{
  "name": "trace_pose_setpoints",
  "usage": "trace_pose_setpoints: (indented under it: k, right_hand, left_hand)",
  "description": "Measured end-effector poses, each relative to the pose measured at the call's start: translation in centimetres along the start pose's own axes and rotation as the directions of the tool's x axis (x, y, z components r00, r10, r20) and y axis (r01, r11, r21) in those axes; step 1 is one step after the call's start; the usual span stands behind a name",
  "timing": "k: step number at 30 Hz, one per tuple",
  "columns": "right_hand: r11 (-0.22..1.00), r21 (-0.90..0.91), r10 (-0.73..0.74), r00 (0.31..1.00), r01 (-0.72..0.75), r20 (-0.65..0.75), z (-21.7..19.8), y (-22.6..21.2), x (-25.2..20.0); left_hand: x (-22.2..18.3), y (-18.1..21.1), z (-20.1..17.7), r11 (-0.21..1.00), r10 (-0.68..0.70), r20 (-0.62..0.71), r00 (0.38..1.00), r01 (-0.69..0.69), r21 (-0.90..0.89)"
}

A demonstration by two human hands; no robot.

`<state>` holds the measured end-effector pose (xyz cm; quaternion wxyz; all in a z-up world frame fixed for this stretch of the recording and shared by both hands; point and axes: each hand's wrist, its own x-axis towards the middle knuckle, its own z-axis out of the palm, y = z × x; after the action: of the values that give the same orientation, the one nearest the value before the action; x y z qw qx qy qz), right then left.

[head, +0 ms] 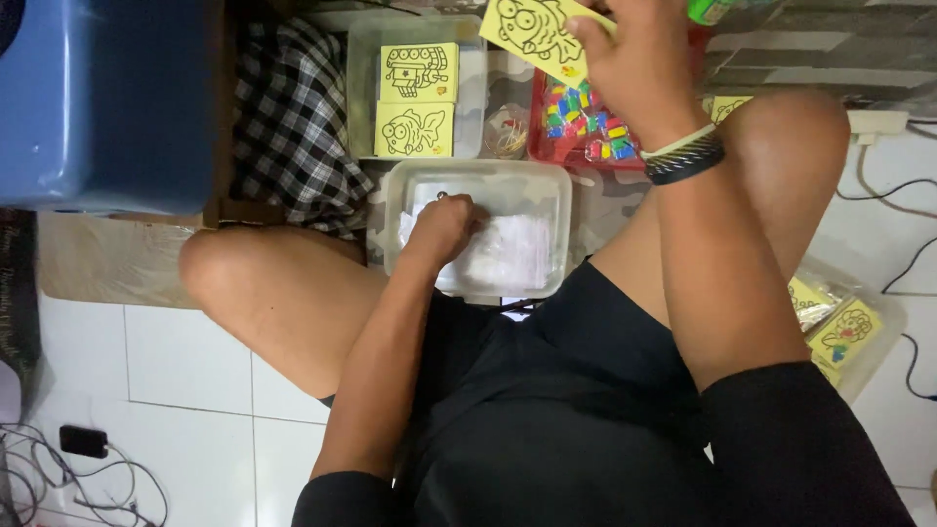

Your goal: The person is manually placing individual yellow stickers into small transparent plastic bags while sitting on the floor.

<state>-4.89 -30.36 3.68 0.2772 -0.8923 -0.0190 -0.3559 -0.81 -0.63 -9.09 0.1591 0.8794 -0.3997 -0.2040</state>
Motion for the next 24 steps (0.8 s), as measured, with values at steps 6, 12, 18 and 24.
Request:
trace_pose_setpoints:
  k: [6, 12, 18, 24]
  right_hand:
    - [0.998, 0.035, -0.052, 0.997, 0.050, 0.057, 1.6, -1.1, 0.3]
    - [0.998, -0.016, -0.052, 0.994, 0.053, 0.094, 2.7, 0.4, -0.7]
    - [0.995, 0.041, -0.098, 0.992, 0.095, 0.084, 1.4, -1.5, 0.2]
    - [0.988, 0.127, -0.105, 0.985, 0.088, 0.136, 1.0, -1.7, 0.2]
  left_hand:
    - [-0.5, 0.9, -1.0, 0.997, -0.049, 0.043, 0.998, 0.051, -0.049]
    - [-0.6, 0.7, -1.4, 0.988, -0.020, -0.063, 0.998, 0.010, -0.154]
    - [-1.7, 0.8, -4.7, 0.980, -0.071, -0.059, 0.996, 0.058, -0.192]
    - [-3.1, 2.4, -9.6, 0.853, -0.094, -0.211, 0.973, -0.030, -0.521]
